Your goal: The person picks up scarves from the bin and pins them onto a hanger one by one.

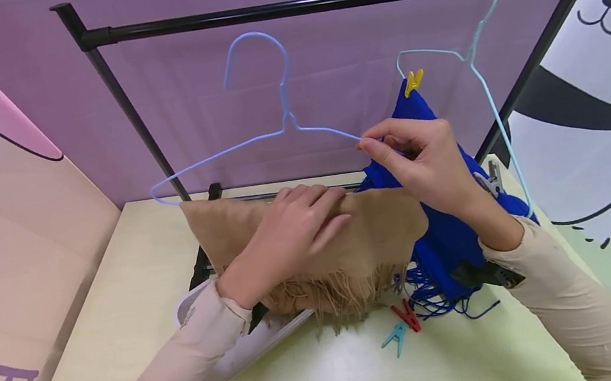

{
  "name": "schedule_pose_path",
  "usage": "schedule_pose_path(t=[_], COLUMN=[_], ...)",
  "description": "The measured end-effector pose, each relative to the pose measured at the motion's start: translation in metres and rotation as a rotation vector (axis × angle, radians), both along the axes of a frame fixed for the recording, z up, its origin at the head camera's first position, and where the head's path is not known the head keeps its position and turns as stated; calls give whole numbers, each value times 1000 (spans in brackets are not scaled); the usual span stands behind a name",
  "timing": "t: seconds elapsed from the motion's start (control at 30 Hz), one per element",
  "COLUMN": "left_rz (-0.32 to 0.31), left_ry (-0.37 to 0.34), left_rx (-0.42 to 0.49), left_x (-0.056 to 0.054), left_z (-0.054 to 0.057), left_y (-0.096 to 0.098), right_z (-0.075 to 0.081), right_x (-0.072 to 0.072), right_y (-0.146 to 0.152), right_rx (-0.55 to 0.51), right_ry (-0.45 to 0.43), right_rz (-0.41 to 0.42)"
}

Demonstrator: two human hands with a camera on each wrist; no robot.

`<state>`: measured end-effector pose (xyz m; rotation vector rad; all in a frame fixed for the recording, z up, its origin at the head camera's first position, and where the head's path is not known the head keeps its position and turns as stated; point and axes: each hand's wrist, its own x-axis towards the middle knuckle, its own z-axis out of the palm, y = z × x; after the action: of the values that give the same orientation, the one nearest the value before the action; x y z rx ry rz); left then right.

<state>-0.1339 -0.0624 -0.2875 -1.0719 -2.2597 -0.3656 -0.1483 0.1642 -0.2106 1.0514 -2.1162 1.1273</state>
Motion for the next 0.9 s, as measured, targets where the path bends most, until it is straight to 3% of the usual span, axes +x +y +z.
schedule_pose_path(t=[0.2, 0.4, 0.57, 0.9], left_rz=[14, 2, 18, 5], left_ry=[67, 61, 55, 71], left_rx=[-15, -23, -14, 146], left_x=[-4, -5, 0, 11], left_z=[-5, -3, -1, 13], left_y=[17, 16, -3, -50], right_z=[0, 2, 4, 3], right_x=[2, 2, 2, 3], right_y=[2, 6, 9, 18], right_rx=[-12, -22, -23, -28], right_ry=[0, 7, 11, 5], right_rz=[0, -8, -21, -60])
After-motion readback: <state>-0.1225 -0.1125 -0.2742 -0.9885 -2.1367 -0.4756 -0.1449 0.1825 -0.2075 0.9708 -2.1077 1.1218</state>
